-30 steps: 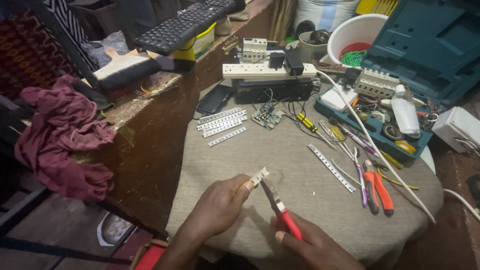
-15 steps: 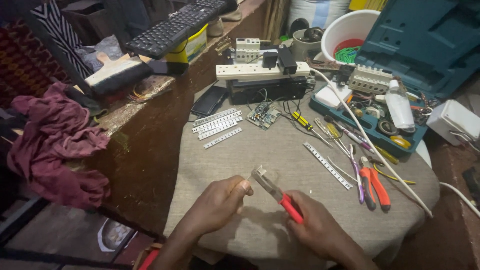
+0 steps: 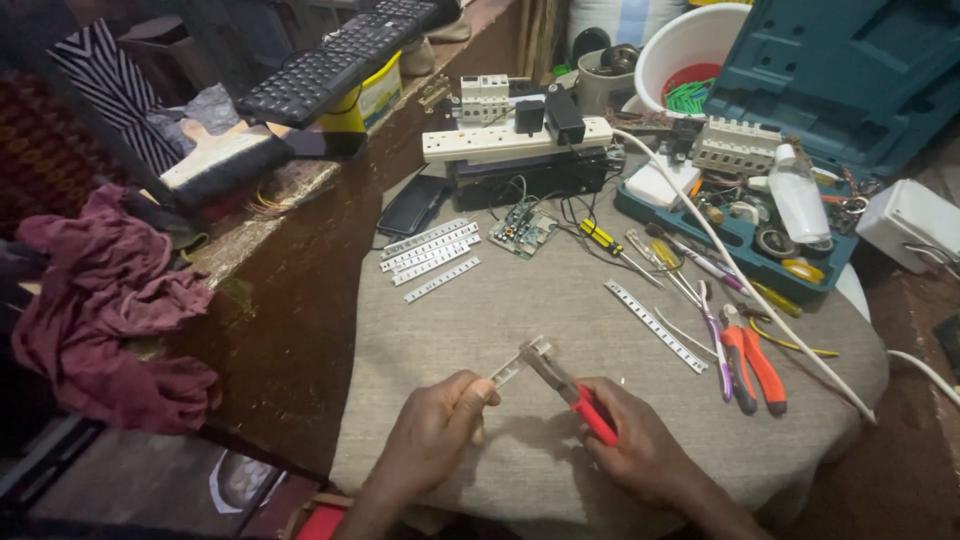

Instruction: The person uses red-handled pliers to cut a white LED strip into smaller segments. They hold the strip with one hand and repeatedly snip it with the pliers, placing the cut pieces on the table.

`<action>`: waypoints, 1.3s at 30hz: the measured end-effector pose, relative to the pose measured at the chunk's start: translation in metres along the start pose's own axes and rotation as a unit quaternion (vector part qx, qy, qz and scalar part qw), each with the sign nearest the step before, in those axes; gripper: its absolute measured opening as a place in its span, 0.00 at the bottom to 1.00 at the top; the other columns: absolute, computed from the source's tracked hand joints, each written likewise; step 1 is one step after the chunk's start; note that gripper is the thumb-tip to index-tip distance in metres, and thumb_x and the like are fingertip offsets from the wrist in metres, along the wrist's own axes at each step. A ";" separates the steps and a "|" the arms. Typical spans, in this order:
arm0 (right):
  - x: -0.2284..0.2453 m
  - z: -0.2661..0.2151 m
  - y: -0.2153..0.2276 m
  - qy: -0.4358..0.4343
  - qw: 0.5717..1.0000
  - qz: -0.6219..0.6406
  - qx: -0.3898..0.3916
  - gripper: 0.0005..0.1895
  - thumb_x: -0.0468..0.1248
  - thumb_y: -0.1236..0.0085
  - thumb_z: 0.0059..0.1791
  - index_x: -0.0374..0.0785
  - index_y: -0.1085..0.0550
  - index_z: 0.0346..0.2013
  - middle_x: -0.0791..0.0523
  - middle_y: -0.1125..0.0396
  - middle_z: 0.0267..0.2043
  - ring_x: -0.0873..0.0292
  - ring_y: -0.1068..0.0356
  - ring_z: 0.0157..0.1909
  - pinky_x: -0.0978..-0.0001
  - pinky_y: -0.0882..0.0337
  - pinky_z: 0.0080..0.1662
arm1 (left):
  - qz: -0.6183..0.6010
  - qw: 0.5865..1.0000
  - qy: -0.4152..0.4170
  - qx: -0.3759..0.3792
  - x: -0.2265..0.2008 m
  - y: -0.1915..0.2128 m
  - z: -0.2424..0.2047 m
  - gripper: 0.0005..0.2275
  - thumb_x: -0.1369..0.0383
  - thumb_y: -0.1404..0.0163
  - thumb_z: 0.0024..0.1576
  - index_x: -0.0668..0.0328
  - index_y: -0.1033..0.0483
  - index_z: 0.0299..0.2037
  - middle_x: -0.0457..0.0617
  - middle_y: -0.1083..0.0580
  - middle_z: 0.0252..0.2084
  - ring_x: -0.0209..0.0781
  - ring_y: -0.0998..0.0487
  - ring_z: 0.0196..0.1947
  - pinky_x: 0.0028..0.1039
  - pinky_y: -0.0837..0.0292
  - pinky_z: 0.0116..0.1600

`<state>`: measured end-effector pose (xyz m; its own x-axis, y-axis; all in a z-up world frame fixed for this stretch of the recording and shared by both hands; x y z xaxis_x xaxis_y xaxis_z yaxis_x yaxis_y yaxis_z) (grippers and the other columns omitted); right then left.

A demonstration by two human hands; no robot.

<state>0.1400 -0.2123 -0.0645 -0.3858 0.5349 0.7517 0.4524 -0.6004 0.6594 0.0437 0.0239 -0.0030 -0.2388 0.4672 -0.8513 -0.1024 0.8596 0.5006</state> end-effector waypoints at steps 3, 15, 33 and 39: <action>-0.002 0.000 -0.002 0.023 0.999 0.023 -0.022 0.31 0.33 0.44 0.40 0.50 0.25 0.59 0.61 0.22 0.45 0.60 0.21 0.42 0.66 0.25 0.47 | 0.006 1.000 -0.008 -0.018 -0.001 -0.005 0.000 0.18 0.51 0.58 0.64 0.45 0.14 0.38 0.36 0.24 0.17 0.30 0.24 0.20 0.27 0.30 0.34; -0.008 -0.004 -0.003 0.035 0.996 0.009 -0.081 0.23 0.48 0.39 0.48 0.54 0.24 0.57 0.61 0.23 0.51 0.58 0.21 0.48 0.62 0.24 0.48 | -0.056 0.998 -0.010 0.029 -0.012 -0.007 -0.003 0.19 0.53 0.55 0.64 0.49 0.08 0.43 0.38 0.27 0.16 0.27 0.30 0.20 0.24 0.33 0.34; -0.048 -0.001 0.025 0.043 0.946 -0.293 -0.129 0.32 0.50 0.37 0.45 0.57 0.28 0.64 0.60 0.28 0.58 0.48 0.28 0.55 0.49 0.30 0.52 | 0.162 0.979 0.055 -0.110 0.042 0.059 0.056 0.13 0.55 0.56 0.67 0.40 0.16 0.45 0.38 0.23 0.29 0.33 0.27 0.27 0.25 0.31 0.33; -0.062 0.001 0.020 -0.025 0.936 -0.316 -0.154 0.30 0.63 0.42 0.46 0.69 0.28 0.63 0.64 0.28 0.53 0.51 0.31 0.56 0.49 0.35 0.55 | 0.220 0.959 -0.037 -0.178 0.027 0.042 0.121 0.18 0.61 0.55 0.64 0.49 0.21 0.62 0.50 0.23 0.53 0.49 0.26 0.53 0.44 0.38 0.58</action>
<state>0.1732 -0.2570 -0.0975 -0.4562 0.8636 0.2146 -0.1086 -0.2934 0.9498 0.1496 0.0976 -0.0240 -0.2663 0.7926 -0.5485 -0.3334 0.4582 0.8240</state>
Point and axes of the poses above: each hand's wrist, its own z-axis towards the middle knuckle, its own y-axis out of the back of the hand, x = y × z, the point moved 6 cm from there along z, towards the middle knuckle
